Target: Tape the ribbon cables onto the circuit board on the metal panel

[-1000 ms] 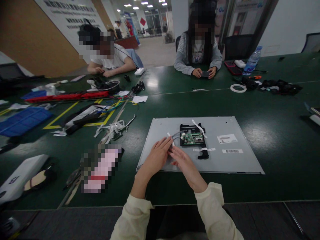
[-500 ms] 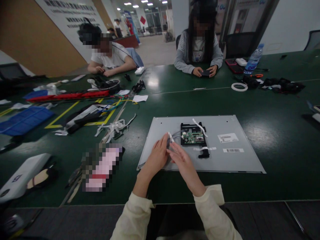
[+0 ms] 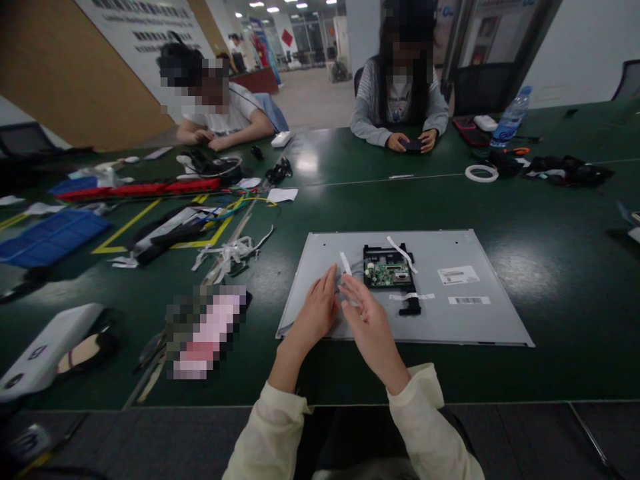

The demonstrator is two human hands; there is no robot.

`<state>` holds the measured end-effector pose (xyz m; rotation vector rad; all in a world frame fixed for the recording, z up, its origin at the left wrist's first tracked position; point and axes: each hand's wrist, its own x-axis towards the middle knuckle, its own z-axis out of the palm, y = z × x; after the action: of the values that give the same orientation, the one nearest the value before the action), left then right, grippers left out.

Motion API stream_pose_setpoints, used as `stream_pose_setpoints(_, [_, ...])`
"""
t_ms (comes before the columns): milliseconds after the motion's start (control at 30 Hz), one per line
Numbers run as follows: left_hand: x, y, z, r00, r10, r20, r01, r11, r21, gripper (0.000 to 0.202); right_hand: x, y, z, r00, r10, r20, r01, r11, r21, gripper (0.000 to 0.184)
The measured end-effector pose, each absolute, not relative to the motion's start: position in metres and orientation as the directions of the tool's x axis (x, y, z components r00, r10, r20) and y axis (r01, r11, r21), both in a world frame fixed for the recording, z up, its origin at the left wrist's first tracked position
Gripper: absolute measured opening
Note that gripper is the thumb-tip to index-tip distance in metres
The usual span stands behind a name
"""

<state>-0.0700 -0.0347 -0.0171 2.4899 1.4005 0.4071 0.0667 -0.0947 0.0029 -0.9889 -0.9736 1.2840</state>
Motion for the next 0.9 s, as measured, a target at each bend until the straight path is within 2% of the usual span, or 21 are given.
stream_pose_setpoints(133, [-0.069,-0.036,-0.017,0.49,0.863,0.12,0.786,-0.497,0.368,0.064,0.066,-0.093,0.002,0.031,0.999,0.029,-0.305,0.038,-0.952,0.049])
stream_pose_setpoints(367, [-0.073,-0.034,-0.013,0.475,0.865,0.163,0.729,-0.49,0.478,0.08,0.054,-0.098,-0.003,0.013,0.987,-0.159,-0.351,-0.145,-0.925,0.057])
stream_pose_setpoints(467, [-0.077,-0.029,-0.009,0.524,0.836,0.161,0.682,-0.525,0.509,0.08,0.05,-0.1,-0.002,0.034,0.974,-0.224,-0.351,-0.198,-0.915,0.059])
stream_pose_setpoints(633, [-0.08,-0.023,-0.005,0.646,0.752,0.13,0.651,-0.632,0.42,0.068,0.048,-0.102,0.0,0.001,0.954,-0.3,-0.389,-0.276,-0.879,0.061])
stream_pose_setpoints(900, [-0.079,-0.025,-0.005,0.657,0.753,0.043,0.723,-0.645,0.248,0.058,0.048,-0.104,0.006,-0.021,0.939,-0.344,-0.44,-0.318,-0.84,0.064])
